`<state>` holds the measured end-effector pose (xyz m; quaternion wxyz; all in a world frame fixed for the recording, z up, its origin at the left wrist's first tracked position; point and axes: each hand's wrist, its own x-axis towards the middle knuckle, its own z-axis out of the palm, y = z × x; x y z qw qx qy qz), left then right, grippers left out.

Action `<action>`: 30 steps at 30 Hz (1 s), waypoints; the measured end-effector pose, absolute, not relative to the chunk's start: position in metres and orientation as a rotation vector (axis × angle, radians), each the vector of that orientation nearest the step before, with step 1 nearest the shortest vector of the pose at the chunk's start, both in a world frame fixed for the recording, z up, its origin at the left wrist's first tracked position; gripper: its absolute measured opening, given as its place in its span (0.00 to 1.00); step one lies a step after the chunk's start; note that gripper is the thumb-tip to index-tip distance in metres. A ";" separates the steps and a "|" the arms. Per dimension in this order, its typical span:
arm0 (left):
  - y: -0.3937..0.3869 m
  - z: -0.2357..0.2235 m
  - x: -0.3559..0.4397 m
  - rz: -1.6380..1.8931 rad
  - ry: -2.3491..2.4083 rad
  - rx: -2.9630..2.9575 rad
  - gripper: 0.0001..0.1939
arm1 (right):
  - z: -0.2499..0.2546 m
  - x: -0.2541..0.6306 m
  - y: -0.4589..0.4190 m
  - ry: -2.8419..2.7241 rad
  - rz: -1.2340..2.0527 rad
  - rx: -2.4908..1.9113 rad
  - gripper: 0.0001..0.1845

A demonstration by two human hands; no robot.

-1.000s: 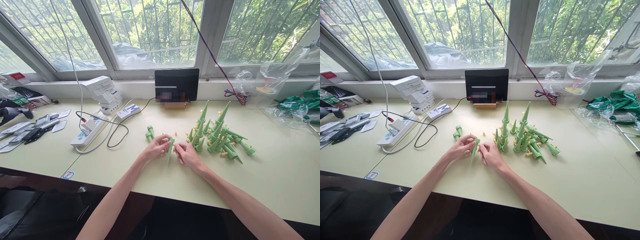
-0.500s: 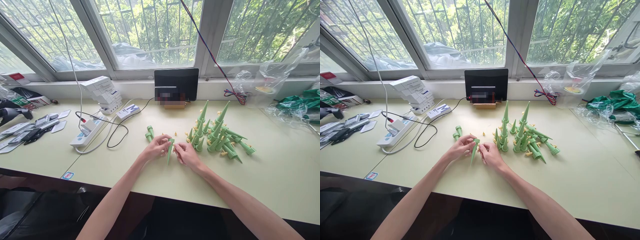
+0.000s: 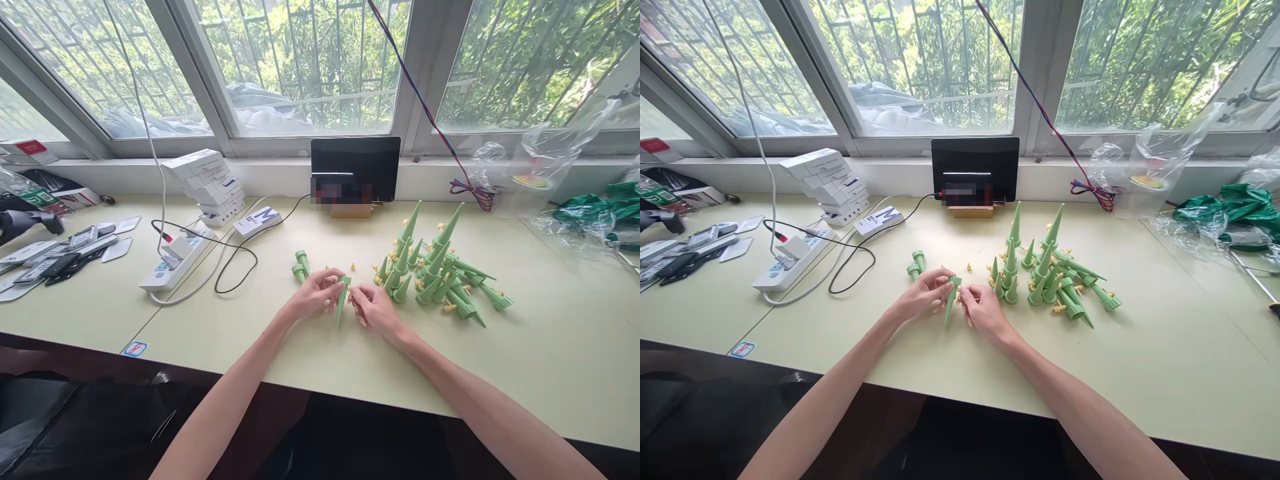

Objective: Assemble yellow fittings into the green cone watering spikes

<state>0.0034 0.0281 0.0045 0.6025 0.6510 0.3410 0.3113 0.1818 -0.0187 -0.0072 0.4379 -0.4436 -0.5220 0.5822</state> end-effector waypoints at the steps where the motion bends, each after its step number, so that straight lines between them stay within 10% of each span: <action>1: 0.028 0.005 0.004 0.717 0.791 1.515 0.17 | -0.007 0.182 -0.019 -1.309 1.431 -1.104 0.19; 30: 0.023 0.001 0.013 0.723 1.223 2.038 0.11 | -0.010 0.184 -0.019 -1.593 1.060 -1.331 0.14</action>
